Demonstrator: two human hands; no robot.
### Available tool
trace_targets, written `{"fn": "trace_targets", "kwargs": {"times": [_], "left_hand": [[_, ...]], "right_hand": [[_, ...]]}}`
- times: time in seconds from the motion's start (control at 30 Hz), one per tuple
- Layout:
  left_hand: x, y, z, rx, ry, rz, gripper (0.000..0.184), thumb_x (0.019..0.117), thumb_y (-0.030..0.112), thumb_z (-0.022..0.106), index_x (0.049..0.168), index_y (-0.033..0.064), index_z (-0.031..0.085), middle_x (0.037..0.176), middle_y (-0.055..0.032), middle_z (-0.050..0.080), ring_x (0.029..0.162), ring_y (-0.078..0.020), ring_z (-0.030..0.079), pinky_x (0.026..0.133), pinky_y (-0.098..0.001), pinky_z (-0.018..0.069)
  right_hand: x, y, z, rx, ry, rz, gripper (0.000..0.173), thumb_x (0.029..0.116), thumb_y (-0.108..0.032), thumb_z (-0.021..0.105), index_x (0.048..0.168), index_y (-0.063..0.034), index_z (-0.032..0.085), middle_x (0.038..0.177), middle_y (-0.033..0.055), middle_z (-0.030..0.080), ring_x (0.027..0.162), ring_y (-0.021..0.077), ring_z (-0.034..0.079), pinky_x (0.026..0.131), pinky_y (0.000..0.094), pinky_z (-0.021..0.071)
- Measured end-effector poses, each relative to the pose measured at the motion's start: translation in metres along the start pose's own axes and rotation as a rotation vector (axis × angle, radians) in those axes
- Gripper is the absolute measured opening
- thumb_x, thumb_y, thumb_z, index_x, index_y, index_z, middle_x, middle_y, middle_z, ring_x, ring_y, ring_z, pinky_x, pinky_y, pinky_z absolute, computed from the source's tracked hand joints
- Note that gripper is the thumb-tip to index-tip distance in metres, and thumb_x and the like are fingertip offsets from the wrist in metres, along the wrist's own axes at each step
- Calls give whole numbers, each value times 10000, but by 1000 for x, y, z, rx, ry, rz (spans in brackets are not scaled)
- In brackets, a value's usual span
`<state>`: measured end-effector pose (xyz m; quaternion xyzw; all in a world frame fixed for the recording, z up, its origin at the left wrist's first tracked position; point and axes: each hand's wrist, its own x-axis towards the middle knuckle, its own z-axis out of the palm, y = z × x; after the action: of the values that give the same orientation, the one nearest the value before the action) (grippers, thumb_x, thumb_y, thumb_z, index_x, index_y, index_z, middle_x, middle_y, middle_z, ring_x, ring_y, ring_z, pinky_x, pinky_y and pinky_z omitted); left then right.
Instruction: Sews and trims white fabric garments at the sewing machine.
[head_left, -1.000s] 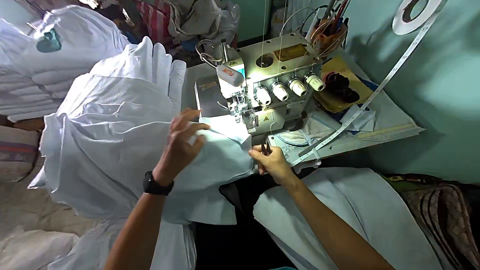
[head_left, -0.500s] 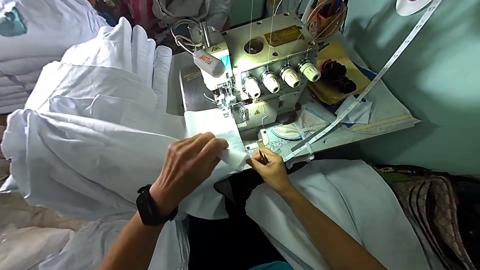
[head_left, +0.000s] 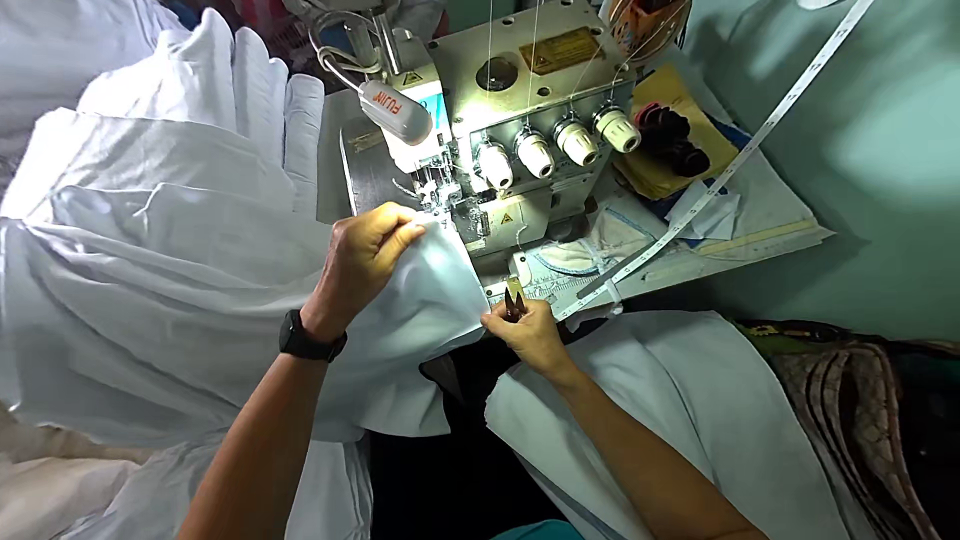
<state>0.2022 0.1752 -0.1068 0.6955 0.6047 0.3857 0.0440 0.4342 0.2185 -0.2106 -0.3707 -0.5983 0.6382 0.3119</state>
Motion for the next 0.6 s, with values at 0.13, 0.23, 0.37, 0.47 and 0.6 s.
{"fn": "trace_targets", "kwargs": {"times": [0.13,0.23,0.37,0.47,0.6], "left_hand": [[5,-19,5,-145,-63,-73,145,948,99,668,935,-27,739,897,-67,687,834,-18,622,794,-161,503],[-1,-9,4,-125,-101,-117,116,914,95,699,919,3,769,870,-57,706,825,-48,646,793,-200,513],[-11,11,14,39,6,-160,54,886,51,737,925,14,743,882,-99,680,784,-148,647,710,-272,539],[-24,37,35,440,6,-76,189,961,43,596,1038,18,767,1022,-165,714,949,-332,684,813,-489,531],[-47,49,73,675,103,-162,350,938,7,545,1221,71,742,1271,-122,716,1224,-347,658,1019,-601,462]], "right_hand": [[-21,-2,1,-98,-69,-65,110,797,-22,704,773,-15,596,658,-47,544,569,-28,495,549,149,431],[-37,-1,-1,-87,-129,-86,110,787,-7,703,834,-1,605,689,-47,552,592,-56,485,559,106,407],[-42,3,3,-12,-102,-38,121,787,7,709,845,-28,609,700,-68,568,589,-65,504,557,95,428],[-52,-3,1,-54,-125,-101,98,790,0,710,850,-1,632,711,-43,598,597,-71,517,558,86,432],[-53,-11,-2,-82,-92,-255,72,787,-11,699,828,-15,640,711,-52,615,590,-107,495,543,49,396]]}}
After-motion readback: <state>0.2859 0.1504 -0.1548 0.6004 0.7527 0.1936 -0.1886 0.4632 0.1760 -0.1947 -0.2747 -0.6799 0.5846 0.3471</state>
